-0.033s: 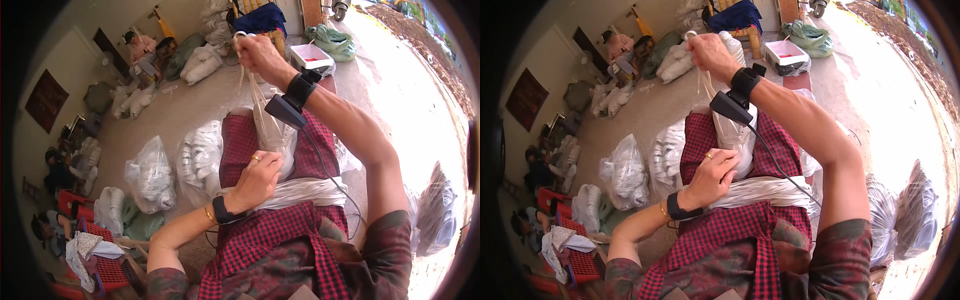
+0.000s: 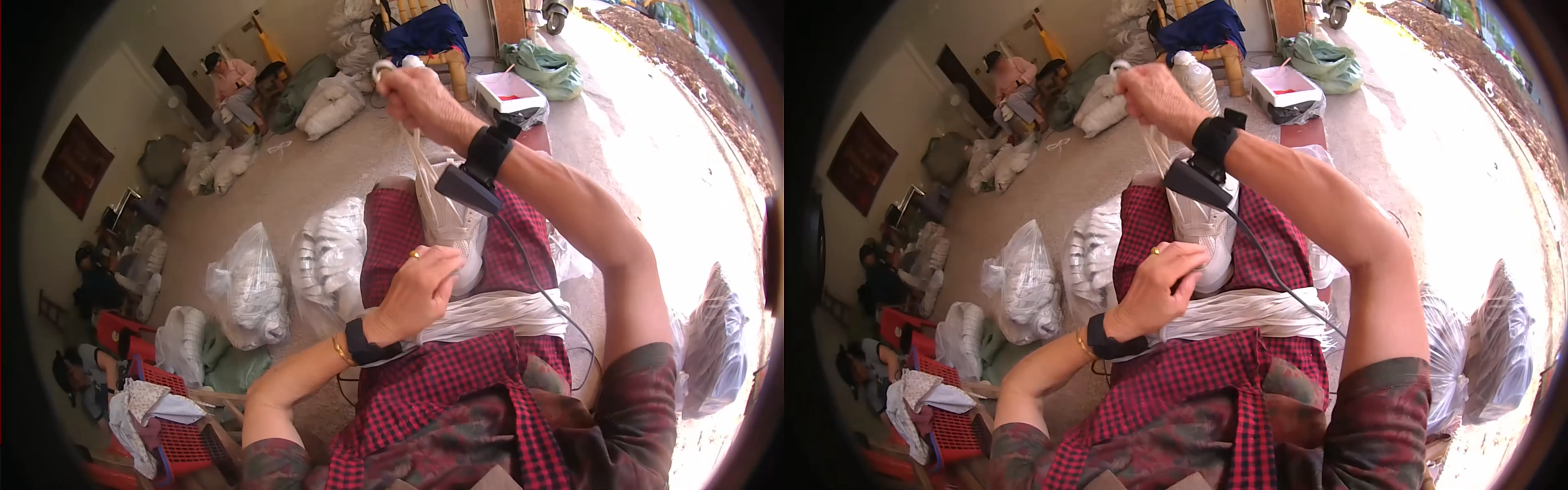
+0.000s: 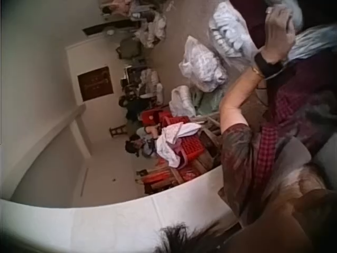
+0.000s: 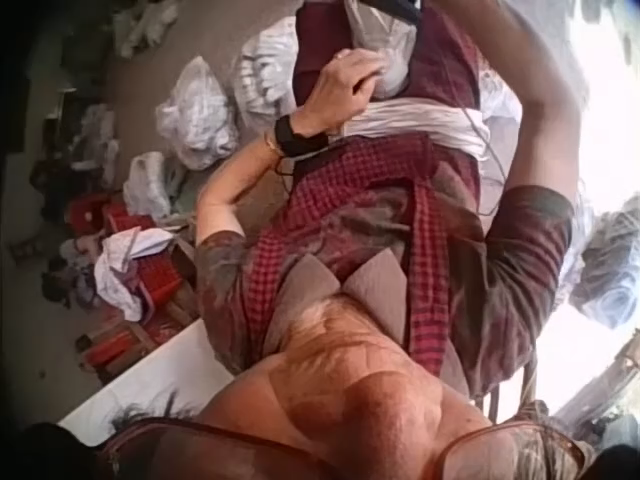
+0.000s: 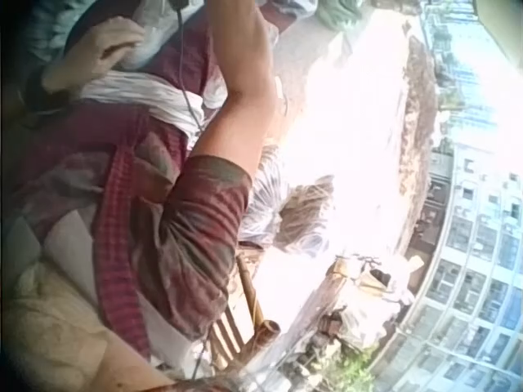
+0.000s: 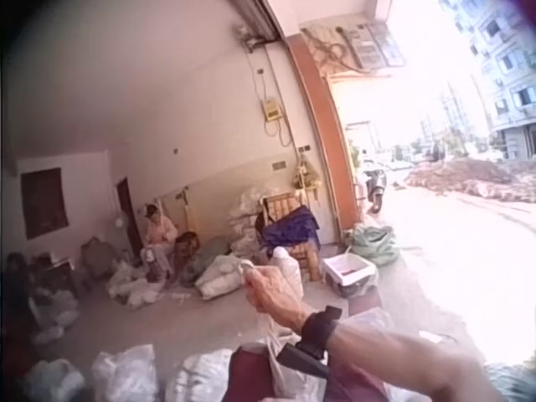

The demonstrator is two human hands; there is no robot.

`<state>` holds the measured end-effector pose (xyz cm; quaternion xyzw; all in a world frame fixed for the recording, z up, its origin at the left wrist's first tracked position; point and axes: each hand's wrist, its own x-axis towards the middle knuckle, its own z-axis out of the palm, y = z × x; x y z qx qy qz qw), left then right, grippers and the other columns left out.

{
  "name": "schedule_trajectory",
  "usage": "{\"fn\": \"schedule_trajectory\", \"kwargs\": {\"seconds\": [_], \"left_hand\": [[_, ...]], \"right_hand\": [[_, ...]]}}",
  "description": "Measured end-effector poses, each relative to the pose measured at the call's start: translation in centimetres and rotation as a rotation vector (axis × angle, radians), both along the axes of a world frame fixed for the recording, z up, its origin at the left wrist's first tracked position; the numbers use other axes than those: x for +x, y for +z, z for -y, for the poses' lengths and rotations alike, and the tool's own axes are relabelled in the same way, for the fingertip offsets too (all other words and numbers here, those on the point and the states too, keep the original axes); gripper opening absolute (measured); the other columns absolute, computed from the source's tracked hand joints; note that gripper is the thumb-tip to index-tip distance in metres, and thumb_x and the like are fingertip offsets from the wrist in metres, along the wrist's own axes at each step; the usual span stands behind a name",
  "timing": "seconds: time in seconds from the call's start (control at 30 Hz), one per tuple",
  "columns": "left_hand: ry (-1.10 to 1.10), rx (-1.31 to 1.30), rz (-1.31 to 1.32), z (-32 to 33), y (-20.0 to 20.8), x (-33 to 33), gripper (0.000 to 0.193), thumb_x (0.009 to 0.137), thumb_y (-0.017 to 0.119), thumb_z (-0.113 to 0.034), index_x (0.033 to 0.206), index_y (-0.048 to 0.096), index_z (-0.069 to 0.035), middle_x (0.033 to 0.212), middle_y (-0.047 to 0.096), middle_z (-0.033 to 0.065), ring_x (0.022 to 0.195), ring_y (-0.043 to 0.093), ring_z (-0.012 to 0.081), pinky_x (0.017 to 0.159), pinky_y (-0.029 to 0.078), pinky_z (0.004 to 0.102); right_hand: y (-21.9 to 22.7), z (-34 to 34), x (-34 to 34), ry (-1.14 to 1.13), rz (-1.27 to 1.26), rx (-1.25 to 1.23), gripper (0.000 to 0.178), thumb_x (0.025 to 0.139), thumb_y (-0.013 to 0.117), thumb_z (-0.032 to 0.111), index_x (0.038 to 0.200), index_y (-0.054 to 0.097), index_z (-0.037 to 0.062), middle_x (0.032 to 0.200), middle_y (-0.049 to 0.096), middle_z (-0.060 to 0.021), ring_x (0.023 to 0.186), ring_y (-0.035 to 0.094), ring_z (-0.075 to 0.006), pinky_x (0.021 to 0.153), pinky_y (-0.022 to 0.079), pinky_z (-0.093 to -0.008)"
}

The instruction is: The person is inserting laces into white athletic shoes and tying them.

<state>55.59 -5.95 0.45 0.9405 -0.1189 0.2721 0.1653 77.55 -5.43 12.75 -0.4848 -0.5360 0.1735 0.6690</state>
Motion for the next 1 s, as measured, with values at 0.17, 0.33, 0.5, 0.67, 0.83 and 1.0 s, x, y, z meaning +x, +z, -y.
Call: {"fn": "schedule_trajectory", "kwargs": {"seconds": [0.17,0.33,0.5,0.67,0.83,1.0], "left_hand": [[0.205,-0.487,-0.048,-3.0,0.5,1.3,0.015,0.086,0.067,0.003,0.100,0.064,0.001,0.094,0.062,0.0108,0.070,0.065,0.0171,0.059,0.053,0.0272],[0.186,-0.411,-0.073,-3.8,0.3,3.6,0.012,0.084,0.068,0.001,0.096,0.064,0.002,0.085,0.063,0.0119,0.069,0.065,0.0188,0.060,0.052,0.0300],[0.171,-0.170,-0.066,-4.4,0.5,4.2,0.010,0.086,0.064,0.000,0.093,0.057,0.002,0.087,0.059,0.0161,0.076,0.063,0.0312,0.067,0.049,0.0386],[-0.011,-0.119,-0.110,-6.9,0.6,3.7,0.019,0.087,0.066,-0.003,0.099,0.052,0.000,0.087,0.057,0.0160,0.078,0.061,0.0329,0.069,0.049,0.0399],[0.250,-0.454,-0.290,-4.4,1.3,2.9,0.040,0.081,0.081,-0.017,0.100,0.050,-0.001,0.079,0.060,0.0106,0.071,0.062,0.0198,0.065,0.051,0.0339],[0.305,-0.532,-0.225,-3.9,-0.4,3.8,0.048,0.073,0.090,-0.022,0.093,0.051,-0.001,0.070,0.063,0.0069,0.063,0.063,0.0148,0.058,0.051,0.0301]], "right_hand": [[-2.1,2.6,-1.0,0.375,-0.115,-0.148,0.024,0.103,0.045,0.026,0.083,0.047,0.0127,0.067,0.029,0.0097,0.053,0.025,-0.0016,0.045,0.018,-0.0212],[-6.1,5.8,0.8,0.218,-0.335,-0.262,0.020,0.102,0.045,0.021,0.086,0.049,0.0094,0.066,0.029,0.0099,0.053,0.026,-0.0006,0.044,0.020,-0.0214],[-7.7,5.7,1.8,0.225,-0.147,-0.146,0.020,0.104,0.044,0.022,0.089,0.050,0.0088,0.066,0.028,0.0099,0.054,0.026,-0.0005,0.044,0.020,-0.0204],[-7.6,5.6,1.5,0.250,-0.100,-0.163,0.021,0.104,0.044,0.021,0.087,0.050,0.0095,0.065,0.029,0.0101,0.053,0.026,-0.0006,0.044,0.020,-0.0205],[-6.1,5.7,0.9,0.189,-0.305,-0.278,0.023,0.104,0.043,0.022,0.085,0.048,0.0100,0.065,0.030,0.0100,0.053,0.026,-0.0011,0.044,0.022,-0.0210],[2.6,3.5,2.9,-0.049,0.222,0.090,0.019,0.097,0.051,0.015,0.082,0.053,0.0041,0.059,0.037,0.0034,0.048,0.037,-0.0083,0.043,0.032,-0.0271]]}}
